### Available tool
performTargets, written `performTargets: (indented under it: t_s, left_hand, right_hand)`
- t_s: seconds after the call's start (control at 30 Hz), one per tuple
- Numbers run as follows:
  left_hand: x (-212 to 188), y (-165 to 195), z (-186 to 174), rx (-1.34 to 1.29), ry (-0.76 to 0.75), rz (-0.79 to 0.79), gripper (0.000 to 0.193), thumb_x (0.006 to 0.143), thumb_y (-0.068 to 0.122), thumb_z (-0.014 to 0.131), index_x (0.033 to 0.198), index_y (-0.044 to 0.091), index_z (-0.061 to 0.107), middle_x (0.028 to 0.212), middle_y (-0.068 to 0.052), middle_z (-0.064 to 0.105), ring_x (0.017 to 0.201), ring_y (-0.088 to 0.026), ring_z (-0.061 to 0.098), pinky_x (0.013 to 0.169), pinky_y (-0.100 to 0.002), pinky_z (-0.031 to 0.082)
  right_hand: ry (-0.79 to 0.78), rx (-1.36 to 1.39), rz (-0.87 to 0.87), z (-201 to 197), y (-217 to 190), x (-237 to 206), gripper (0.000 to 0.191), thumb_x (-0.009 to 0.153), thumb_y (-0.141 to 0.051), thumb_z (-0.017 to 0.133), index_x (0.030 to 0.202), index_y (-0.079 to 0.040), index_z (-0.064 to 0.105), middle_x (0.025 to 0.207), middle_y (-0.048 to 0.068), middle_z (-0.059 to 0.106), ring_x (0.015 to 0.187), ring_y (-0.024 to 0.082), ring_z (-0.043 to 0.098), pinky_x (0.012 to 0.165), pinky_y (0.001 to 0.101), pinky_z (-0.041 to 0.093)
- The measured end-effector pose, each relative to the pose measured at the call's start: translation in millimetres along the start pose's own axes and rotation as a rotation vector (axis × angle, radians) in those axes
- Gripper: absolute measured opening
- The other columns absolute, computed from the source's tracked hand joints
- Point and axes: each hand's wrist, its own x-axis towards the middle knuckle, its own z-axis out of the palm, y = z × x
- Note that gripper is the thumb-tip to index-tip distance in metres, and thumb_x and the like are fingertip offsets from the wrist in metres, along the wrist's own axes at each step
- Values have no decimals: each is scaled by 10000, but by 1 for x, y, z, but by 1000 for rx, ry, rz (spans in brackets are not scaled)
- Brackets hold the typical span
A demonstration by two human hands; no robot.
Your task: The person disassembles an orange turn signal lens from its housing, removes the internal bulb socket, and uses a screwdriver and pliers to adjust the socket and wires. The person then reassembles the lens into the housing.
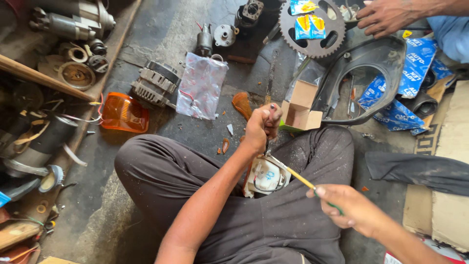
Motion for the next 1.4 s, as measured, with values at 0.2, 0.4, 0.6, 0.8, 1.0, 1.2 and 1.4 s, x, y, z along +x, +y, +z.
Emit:
performTargets:
  t_s: [0.2,0.4,0.6,0.8,1.0,1.2,1.4]
  left_hand:
    - [0,0,-1,-9,14,12,222,907,335,370,799,155,442,662,70,312,495,-53,214,433,-252,194]
    - [-1,3,-1,-26,9,-6,228,927,335,376,796,157,428,670,72,302,499,-48,202,440,-253,180]
    - [0,0,-1,-1,36,3,253,933,361,384,791,154,420,659,66,290,490,-59,199,440,-268,192]
    - [9,0,-20,-51,146,-7,288,900,424,347,796,166,419,639,63,285,472,-73,211,434,-287,214]
    - [16,6,-40,-161,220,-67,320,900,456,346,780,165,407,617,73,275,467,-81,219,451,-299,235]
    - [16,5,-40,-127,223,-68,318,900,460,357,771,174,403,609,80,275,457,-75,219,436,-297,225]
    - [15,0,-40,-128,202,-53,305,901,453,365,769,179,396,611,79,282,466,-78,224,434,-297,214]
  right_hand:
    - [505,-1335,-1131,-11,-10,-13,324,969,-259,621,1270,-142,646,734,-3,467,596,168,479,537,350,358]
    - [82,-206,-178,-11,-21,-6,432,813,-218,715,1230,-106,703,632,-5,481,454,118,427,405,294,330]
    - [466,-1497,-945,-5,-30,-19,473,786,-226,733,1254,-177,681,742,37,579,529,185,516,499,356,433]
    - [469,-208,-658,-4,-35,-10,341,908,-230,698,1198,-65,629,997,82,567,789,128,601,711,275,514]
    - [721,-142,-308,18,-17,5,217,1038,-215,621,1077,-4,657,842,156,629,691,193,624,643,333,516]
    - [458,130,-656,15,-17,-2,183,950,-114,719,1047,22,644,918,44,573,704,116,540,599,263,441]
    - [582,85,-359,13,-9,-1,197,985,-132,665,1133,-3,663,825,104,613,646,135,552,539,287,434]
